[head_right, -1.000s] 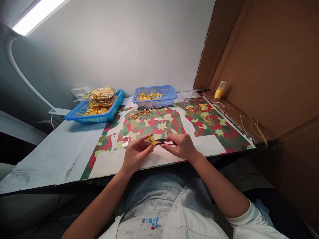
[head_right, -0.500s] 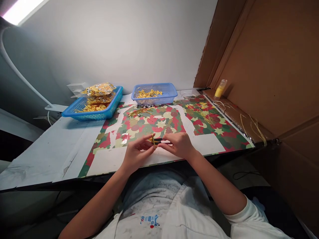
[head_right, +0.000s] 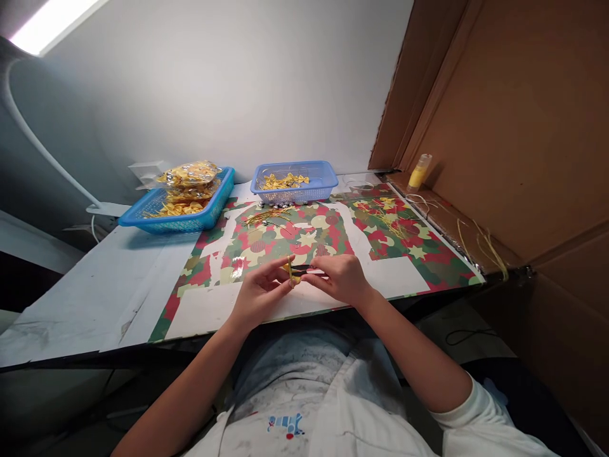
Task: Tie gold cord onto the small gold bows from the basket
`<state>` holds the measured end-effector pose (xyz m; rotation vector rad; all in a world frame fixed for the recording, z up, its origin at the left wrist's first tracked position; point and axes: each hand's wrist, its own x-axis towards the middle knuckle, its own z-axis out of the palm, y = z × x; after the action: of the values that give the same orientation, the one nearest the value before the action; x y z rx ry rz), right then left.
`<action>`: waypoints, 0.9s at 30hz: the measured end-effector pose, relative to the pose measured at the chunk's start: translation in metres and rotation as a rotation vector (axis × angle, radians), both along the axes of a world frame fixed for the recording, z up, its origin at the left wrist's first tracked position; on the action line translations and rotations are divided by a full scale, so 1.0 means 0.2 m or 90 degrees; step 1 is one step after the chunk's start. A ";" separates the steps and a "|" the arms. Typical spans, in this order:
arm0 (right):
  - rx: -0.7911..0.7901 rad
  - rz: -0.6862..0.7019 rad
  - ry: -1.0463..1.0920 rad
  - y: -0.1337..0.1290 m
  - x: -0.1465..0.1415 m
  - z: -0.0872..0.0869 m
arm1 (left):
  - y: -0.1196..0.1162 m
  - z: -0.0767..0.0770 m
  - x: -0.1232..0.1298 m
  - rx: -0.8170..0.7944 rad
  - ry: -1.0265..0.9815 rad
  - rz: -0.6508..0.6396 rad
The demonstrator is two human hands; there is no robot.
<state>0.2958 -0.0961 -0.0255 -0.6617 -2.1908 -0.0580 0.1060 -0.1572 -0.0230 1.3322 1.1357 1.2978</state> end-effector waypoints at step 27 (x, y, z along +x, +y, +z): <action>-0.070 -0.010 0.019 -0.01 -0.02 -0.01 | -0.03 0.01 0.00 0.118 0.146 0.069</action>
<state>0.2910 -0.0986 -0.0274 -0.7368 -2.1717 0.0641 0.1069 -0.1630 -0.0210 1.6079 1.2834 1.3823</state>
